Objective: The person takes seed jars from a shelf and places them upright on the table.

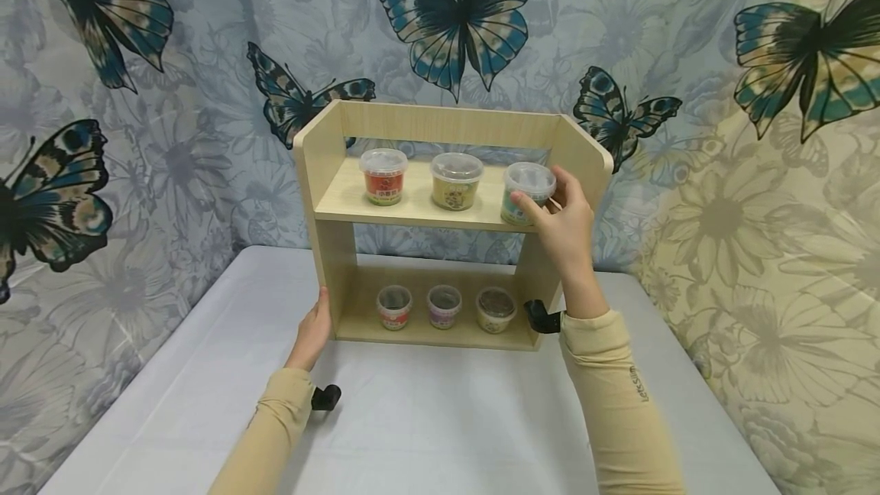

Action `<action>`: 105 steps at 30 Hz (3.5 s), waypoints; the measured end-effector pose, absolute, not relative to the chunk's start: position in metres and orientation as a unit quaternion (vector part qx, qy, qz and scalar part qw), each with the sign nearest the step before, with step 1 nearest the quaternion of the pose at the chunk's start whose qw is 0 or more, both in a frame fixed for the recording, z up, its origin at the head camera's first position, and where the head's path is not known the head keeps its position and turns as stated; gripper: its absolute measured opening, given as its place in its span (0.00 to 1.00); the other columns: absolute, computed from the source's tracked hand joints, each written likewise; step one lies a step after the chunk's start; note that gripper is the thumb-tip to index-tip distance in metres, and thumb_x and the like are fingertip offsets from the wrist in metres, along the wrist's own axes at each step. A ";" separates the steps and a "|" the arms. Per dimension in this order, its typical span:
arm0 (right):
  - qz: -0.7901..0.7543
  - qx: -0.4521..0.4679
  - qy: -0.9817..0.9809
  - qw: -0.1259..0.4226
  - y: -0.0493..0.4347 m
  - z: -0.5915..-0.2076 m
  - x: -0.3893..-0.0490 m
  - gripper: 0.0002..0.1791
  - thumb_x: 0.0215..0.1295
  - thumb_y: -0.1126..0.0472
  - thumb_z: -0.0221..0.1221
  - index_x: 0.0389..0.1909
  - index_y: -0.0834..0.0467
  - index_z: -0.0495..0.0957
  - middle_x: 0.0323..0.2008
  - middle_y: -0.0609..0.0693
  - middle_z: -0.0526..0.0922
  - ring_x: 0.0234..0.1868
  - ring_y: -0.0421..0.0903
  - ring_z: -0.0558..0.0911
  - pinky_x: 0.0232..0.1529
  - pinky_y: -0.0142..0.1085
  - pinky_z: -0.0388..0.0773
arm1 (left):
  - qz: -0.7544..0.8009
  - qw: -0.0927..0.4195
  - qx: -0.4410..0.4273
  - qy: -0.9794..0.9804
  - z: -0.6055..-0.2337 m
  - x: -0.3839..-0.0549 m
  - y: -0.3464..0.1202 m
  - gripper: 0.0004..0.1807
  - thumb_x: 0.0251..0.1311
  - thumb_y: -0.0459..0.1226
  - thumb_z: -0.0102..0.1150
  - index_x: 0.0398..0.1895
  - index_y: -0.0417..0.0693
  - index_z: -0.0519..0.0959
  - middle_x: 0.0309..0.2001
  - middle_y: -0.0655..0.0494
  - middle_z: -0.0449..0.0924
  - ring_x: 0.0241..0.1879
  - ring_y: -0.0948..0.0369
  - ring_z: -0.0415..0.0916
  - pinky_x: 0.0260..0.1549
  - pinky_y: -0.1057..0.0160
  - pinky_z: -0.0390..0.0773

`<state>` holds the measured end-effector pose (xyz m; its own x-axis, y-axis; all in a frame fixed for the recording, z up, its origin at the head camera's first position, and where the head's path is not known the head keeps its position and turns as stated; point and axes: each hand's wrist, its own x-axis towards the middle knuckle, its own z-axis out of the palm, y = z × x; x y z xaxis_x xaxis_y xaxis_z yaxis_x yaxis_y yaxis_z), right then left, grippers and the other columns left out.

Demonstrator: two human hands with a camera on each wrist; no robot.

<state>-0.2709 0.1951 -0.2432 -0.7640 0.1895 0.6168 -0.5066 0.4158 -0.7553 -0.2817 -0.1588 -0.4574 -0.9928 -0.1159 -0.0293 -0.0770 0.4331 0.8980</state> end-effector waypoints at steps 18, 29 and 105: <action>0.628 0.167 -0.702 0.291 0.145 -0.284 -0.228 0.37 0.52 0.65 0.68 0.62 0.64 0.63 0.55 0.56 0.71 0.55 0.45 0.73 0.57 0.34 0.68 | -0.533 0.023 0.059 -0.844 -0.458 -0.282 -0.159 0.49 0.63 0.66 0.12 0.71 0.35 0.47 0.69 0.36 0.46 0.67 0.40 0.43 0.64 0.46 0.46; 0.627 0.151 -0.739 0.195 0.111 -0.310 -0.211 0.37 0.53 0.67 0.67 0.60 0.72 0.60 0.55 0.64 0.69 0.56 0.53 0.71 0.56 0.39 0.70 | -0.531 0.019 0.058 -0.845 -0.456 -0.285 -0.159 0.50 0.62 0.67 0.12 0.70 0.34 0.47 0.68 0.35 0.47 0.66 0.39 0.44 0.64 0.45 0.46; 0.534 0.093 -0.840 0.021 0.035 -0.467 -0.224 0.40 0.39 0.64 0.75 0.53 0.66 0.64 0.49 0.62 0.74 0.48 0.57 0.74 0.50 0.51 0.70 | -0.557 0.013 0.050 -0.829 -0.453 -0.281 -0.160 0.51 0.59 0.69 0.14 0.72 0.38 0.46 0.69 0.36 0.45 0.67 0.39 0.43 0.63 0.43 0.48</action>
<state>-0.2243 0.0348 -0.4673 -0.9819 -0.1335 0.1343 -0.1783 0.4123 -0.8934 -0.2811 -0.1598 -0.4531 -0.9947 -0.0968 -0.0349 -0.0689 0.3756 0.9242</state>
